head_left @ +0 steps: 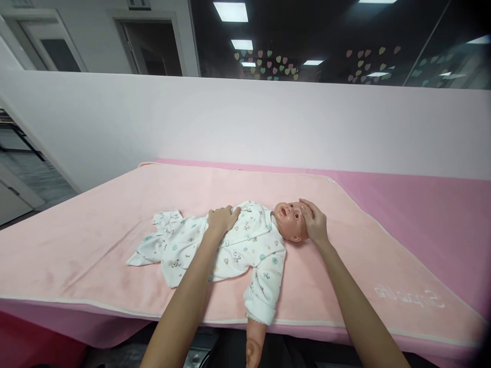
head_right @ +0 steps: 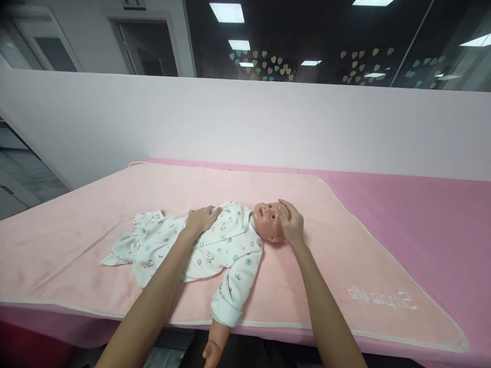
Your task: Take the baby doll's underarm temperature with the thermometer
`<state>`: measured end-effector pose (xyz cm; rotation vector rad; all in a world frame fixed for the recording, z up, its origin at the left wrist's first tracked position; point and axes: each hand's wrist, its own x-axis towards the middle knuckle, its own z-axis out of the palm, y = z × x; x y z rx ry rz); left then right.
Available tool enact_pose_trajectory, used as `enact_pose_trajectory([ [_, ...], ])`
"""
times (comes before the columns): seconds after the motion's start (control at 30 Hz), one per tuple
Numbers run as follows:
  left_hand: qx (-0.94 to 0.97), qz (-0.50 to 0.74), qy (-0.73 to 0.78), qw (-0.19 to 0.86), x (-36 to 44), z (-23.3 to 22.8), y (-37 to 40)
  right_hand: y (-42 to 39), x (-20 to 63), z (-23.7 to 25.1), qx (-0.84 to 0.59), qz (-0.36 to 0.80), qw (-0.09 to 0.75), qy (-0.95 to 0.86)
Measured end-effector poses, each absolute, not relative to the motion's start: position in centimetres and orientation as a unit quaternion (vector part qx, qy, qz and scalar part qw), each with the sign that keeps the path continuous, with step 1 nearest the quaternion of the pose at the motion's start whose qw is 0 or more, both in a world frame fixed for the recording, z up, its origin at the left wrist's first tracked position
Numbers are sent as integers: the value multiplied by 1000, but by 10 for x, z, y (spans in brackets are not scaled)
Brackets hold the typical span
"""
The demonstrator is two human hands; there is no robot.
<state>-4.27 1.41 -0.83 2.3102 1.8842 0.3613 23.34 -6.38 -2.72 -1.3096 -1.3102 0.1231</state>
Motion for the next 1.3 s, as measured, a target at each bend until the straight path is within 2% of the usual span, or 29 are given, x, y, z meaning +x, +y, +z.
enact_pose_trajectory([
  [0.87,742,138,654,50,-40,-8,12,-64,231,-27,-555,67,620,-550],
  [1.0,736,133,662,52,-40,-9,13,-58,235,-27,-534,173,688,-461],
  [1.07,734,130,664,53,-40,-9,14,-54,242,-30,-532,268,729,-338],
  [1.13,733,130,665,58,-40,-9,14,-50,250,-35,-543,339,735,-223],
  [1.3,737,156,653,82,-42,-8,14,-51,266,-41,-547,354,742,-157],
])
